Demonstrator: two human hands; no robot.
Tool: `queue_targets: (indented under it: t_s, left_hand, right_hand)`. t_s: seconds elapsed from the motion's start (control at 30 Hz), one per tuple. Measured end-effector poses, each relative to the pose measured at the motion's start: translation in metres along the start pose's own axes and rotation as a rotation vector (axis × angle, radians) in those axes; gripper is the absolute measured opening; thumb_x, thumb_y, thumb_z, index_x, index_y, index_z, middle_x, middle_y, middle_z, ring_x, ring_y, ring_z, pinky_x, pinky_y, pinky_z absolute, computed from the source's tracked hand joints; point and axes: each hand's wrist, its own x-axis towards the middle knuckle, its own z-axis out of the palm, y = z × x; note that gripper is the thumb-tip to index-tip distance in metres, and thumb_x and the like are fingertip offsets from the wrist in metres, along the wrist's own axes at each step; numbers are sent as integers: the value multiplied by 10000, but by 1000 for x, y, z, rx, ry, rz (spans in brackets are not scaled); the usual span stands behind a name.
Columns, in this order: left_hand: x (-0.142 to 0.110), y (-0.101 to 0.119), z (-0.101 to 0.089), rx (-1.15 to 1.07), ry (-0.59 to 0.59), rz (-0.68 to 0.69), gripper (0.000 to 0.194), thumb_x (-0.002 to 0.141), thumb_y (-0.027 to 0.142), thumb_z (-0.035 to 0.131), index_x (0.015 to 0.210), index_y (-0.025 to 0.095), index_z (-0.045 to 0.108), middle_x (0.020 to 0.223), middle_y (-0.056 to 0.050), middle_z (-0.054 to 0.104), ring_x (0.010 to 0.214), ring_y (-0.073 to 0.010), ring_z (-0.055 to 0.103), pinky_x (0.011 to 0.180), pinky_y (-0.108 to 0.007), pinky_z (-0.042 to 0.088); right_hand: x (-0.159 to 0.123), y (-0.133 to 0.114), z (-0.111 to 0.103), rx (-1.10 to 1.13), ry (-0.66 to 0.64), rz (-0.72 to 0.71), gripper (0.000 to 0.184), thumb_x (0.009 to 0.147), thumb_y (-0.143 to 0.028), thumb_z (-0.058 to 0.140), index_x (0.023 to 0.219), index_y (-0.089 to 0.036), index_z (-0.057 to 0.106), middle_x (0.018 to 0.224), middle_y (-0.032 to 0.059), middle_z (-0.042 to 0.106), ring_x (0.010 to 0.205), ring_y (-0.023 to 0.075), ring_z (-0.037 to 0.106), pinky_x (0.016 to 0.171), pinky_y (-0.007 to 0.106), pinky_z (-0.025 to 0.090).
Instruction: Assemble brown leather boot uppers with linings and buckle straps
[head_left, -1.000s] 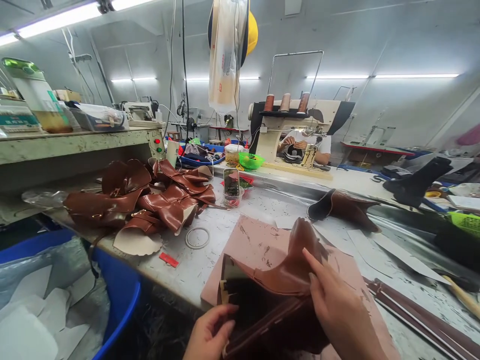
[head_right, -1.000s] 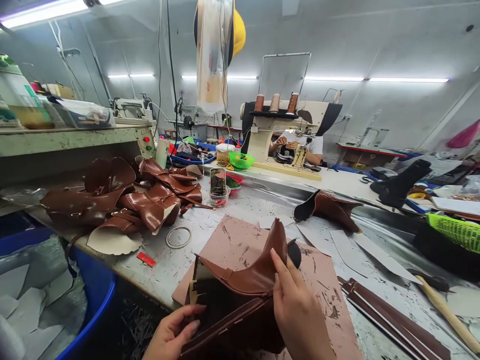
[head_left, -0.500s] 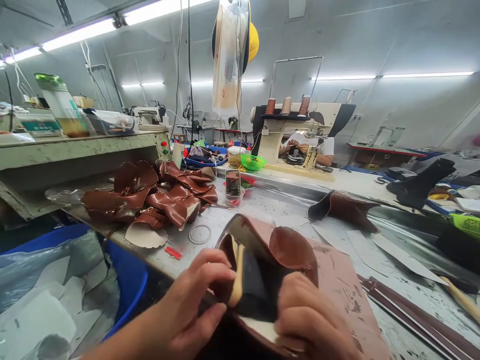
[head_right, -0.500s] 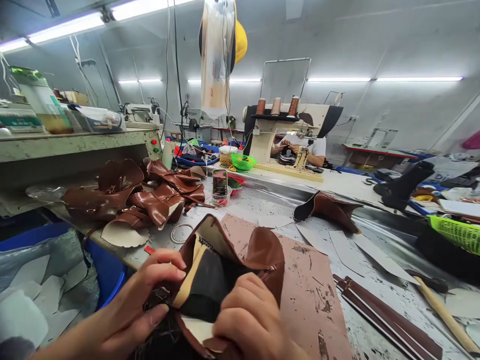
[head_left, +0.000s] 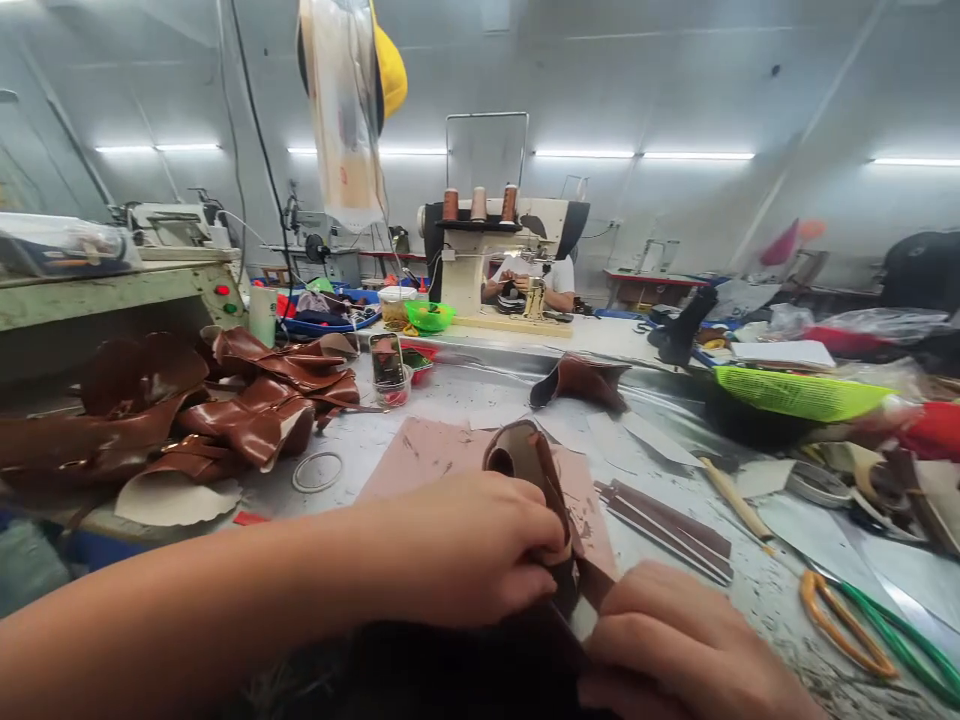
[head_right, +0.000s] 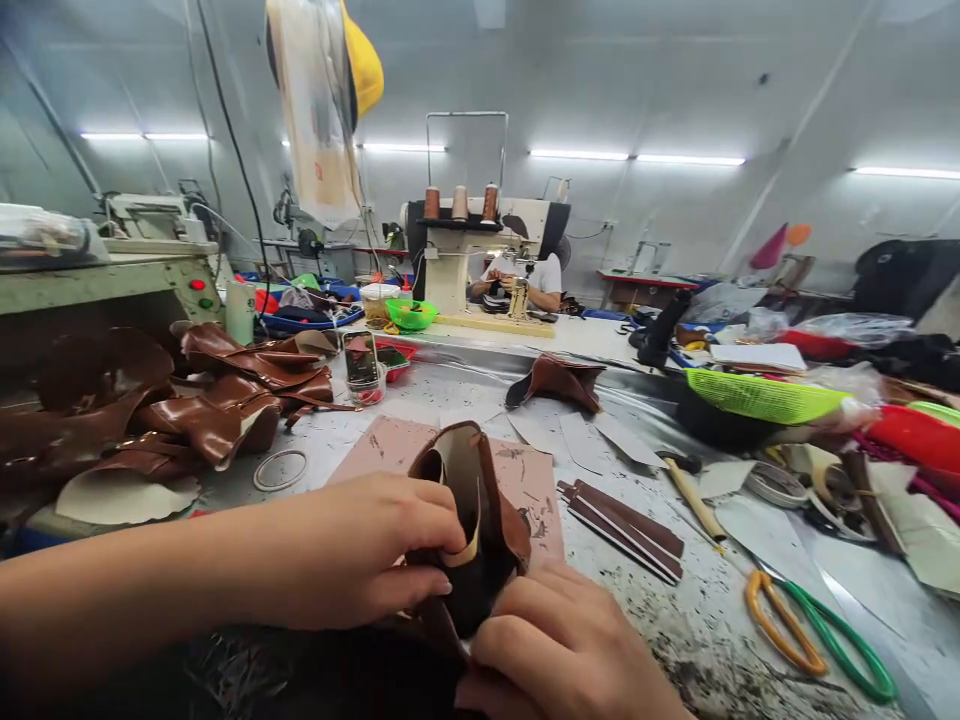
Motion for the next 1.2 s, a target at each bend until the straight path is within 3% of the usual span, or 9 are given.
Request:
queue_targets:
  t_s: [0.13, 0.2, 0.33, 0.5, 0.7, 0.87, 0.97, 1.07, 1.2]
  left_hand:
    - [13, 1, -1, 81, -70, 215, 130, 769, 86, 535, 734, 193, 598, 829, 21, 630, 737, -106, 575, 625, -180, 389]
    - [15, 4, 0, 151, -143, 270, 207, 724, 53, 557, 806, 237, 606, 776, 34, 645, 670, -122, 578, 547, -209, 368]
    - [18, 16, 0, 347, -237, 212, 147, 693, 107, 608, 777, 227, 614, 683, 8, 652, 593, -160, 576, 475, -256, 337]
    - [19, 24, 2, 421, -206, 239, 56, 718, 147, 619, 680, 170, 585, 726, -12, 664, 702, -161, 606, 535, -251, 392]
    - [18, 22, 8, 409, -211, 189, 82, 715, 182, 625, 764, 238, 588, 639, 32, 636, 544, -147, 573, 414, -253, 318]
    - [16, 16, 16, 450, -94, 193, 62, 689, 145, 629, 661, 171, 580, 686, -5, 660, 667, -162, 614, 518, -256, 406]
    - [14, 13, 18, 424, -50, 185, 57, 670, 161, 627, 710, 163, 587, 720, -9, 663, 688, -164, 617, 534, -256, 427]
    - [13, 12, 18, 449, -50, 111, 82, 644, 184, 648, 703, 179, 592, 660, 0, 646, 653, -182, 614, 504, -267, 417]
    - [14, 15, 17, 434, -44, -58, 90, 670, 192, 622, 760, 190, 610, 673, -13, 652, 612, -194, 617, 463, -262, 385]
  right_hand:
    - [-1, 3, -6, -88, 29, 85, 205, 857, -230, 492, 705, -192, 625, 1106, 126, 567, 749, 157, 608, 689, 268, 518]
    - [1, 4, -11, -72, -62, 86, 208, 860, -223, 471, 725, -196, 627, 1252, 125, 488, 811, 166, 613, 748, 287, 516]
    - [5, 8, -21, -46, -265, 36, 130, 846, -228, 501, 796, -209, 620, 1133, 95, 581, 855, 177, 614, 751, 275, 515]
    - [2, 8, -19, -32, -251, 45, 120, 847, -211, 496, 805, -216, 608, 973, 71, 617, 783, 161, 619, 682, 235, 514]
    - [-2, 7, -18, -14, -327, 52, 116, 851, -180, 475, 846, -215, 586, 873, 41, 621, 733, 144, 619, 653, 211, 517]
    - [-3, 5, -16, -88, -242, 30, 133, 863, -183, 450, 840, -202, 579, 1012, 68, 603, 831, 161, 616, 717, 231, 514]
    - [-1, 2, -12, -121, -205, 48, 157, 872, -170, 421, 840, -202, 572, 921, 52, 621, 740, 141, 622, 649, 210, 514]
    - [2, -1, -9, -142, -201, 66, 155, 869, -161, 414, 843, -200, 562, 888, 50, 627, 707, 139, 621, 619, 211, 516]
    - [5, 0, -7, -163, -203, 45, 96, 843, -174, 447, 860, -198, 538, 1063, 92, 596, 875, 188, 611, 721, 275, 523]
